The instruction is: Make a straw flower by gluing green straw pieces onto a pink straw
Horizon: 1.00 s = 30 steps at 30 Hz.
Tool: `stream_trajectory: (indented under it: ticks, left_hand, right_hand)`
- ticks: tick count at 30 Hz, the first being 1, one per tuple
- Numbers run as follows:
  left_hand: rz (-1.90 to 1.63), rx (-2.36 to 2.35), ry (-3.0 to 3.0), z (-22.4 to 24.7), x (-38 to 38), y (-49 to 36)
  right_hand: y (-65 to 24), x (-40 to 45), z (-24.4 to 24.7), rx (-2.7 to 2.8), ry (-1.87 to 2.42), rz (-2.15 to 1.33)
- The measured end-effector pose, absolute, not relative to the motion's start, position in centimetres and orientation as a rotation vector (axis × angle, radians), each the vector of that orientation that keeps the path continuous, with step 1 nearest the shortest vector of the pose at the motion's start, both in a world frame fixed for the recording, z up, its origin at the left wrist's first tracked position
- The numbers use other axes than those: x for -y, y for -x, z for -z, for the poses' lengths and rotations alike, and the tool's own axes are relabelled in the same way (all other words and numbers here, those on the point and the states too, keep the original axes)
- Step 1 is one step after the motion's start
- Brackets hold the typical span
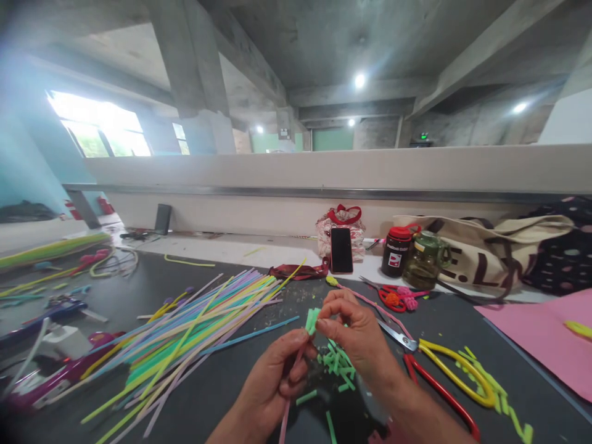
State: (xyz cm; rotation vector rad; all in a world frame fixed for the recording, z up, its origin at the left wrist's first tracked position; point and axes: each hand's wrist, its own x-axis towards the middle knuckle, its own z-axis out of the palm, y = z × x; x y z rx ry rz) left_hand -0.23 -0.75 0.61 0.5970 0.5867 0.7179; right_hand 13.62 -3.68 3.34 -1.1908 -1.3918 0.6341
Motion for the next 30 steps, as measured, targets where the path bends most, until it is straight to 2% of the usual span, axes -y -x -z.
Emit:
stream_trajectory:
  ticks: [30]
  left_hand:
    - [-0.726, -0.611, -0.667, -0.2, 0.6, 0.0]
  right_hand:
    - [-13.6, 2.4, -1.6, 1.387, 1.142, -0.505]
